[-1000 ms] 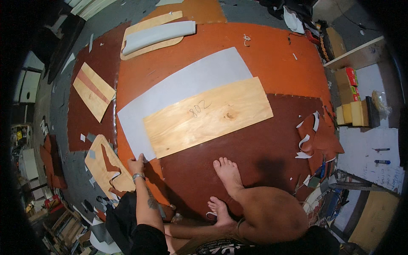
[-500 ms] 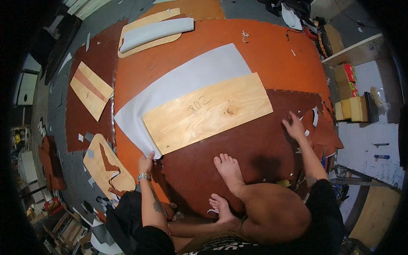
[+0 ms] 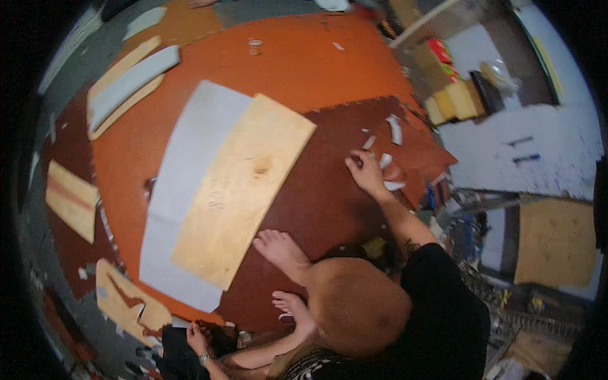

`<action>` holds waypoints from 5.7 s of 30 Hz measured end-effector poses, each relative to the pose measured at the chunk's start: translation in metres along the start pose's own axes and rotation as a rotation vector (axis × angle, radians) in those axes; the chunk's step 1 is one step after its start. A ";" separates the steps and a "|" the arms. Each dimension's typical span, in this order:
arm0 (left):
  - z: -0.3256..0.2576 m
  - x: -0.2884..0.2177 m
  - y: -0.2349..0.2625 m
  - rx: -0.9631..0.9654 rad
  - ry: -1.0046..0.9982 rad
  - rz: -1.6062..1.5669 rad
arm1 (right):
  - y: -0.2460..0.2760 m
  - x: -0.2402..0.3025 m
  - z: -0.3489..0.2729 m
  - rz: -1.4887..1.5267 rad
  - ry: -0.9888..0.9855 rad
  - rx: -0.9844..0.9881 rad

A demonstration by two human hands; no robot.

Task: The person staples brown leather onto a rectangular wooden board using a pneumatic staple gun. They align the leather, pull it taut, and secure it along the edges, then flip the board to inspect the work.

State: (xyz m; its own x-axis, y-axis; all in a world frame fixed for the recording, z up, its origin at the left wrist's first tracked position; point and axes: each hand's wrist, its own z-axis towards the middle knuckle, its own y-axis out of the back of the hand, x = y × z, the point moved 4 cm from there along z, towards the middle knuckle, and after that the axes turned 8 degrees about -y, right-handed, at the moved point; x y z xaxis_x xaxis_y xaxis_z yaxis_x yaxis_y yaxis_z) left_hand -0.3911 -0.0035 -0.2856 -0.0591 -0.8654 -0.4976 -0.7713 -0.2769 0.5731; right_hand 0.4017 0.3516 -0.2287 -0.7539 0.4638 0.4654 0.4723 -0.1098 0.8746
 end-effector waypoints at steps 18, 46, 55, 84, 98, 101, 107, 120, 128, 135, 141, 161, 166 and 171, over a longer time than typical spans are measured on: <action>-0.130 -0.072 -0.057 0.397 -0.583 0.192 | 0.037 -0.189 -0.332 -0.405 -0.383 0.288; -0.610 -0.269 -0.056 1.021 -1.802 0.100 | 0.427 0.266 -0.198 -0.834 0.826 0.347; -0.626 -0.286 -0.115 1.157 -1.817 0.102 | 0.520 0.429 -0.390 -0.791 1.189 -0.015; -0.639 -0.306 -0.130 0.519 -1.882 -0.115 | 0.368 0.550 -0.648 -0.149 2.044 0.627; -0.561 -0.332 -0.089 -0.343 -1.615 -0.424 | 0.373 0.438 -0.629 -0.060 2.070 0.826; -0.542 -0.328 -0.083 -0.136 -1.337 -0.548 | 0.384 0.397 -0.563 0.287 1.951 0.774; -0.535 -0.329 -0.063 0.025 -1.549 -0.661 | 0.415 0.340 -0.471 1.044 1.790 1.125; -0.499 -0.273 -0.098 0.514 -1.641 0.158 | 0.429 0.353 -0.502 0.735 2.319 1.985; -0.491 -0.254 -0.066 0.691 -1.530 0.210 | 0.464 0.338 -0.498 0.696 2.467 2.149; -0.532 -0.283 0.081 0.318 -1.500 -0.061 | 0.472 0.329 -0.454 0.970 2.171 1.603; -0.578 -0.258 0.175 0.060 -1.480 -0.213 | 0.456 0.324 -0.407 0.914 1.796 0.740; -0.496 0.055 0.129 0.988 -0.163 0.049 | 0.421 0.317 -0.324 0.647 1.295 0.076; -0.510 0.068 0.098 1.086 -0.075 -0.448 | 0.423 0.302 -0.335 0.596 1.141 0.207; -0.520 0.061 0.081 0.997 -0.002 -0.625 | 0.322 0.298 -0.355 -0.404 1.347 1.158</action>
State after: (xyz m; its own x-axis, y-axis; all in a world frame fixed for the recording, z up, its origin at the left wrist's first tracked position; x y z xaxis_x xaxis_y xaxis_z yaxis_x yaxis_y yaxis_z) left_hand -0.1281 -0.2957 0.0690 0.5050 -0.6939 -0.5133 -0.8212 -0.2033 -0.5332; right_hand 0.1669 0.1422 0.2397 -0.4254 -0.7064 0.5656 -0.2113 0.6853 0.6969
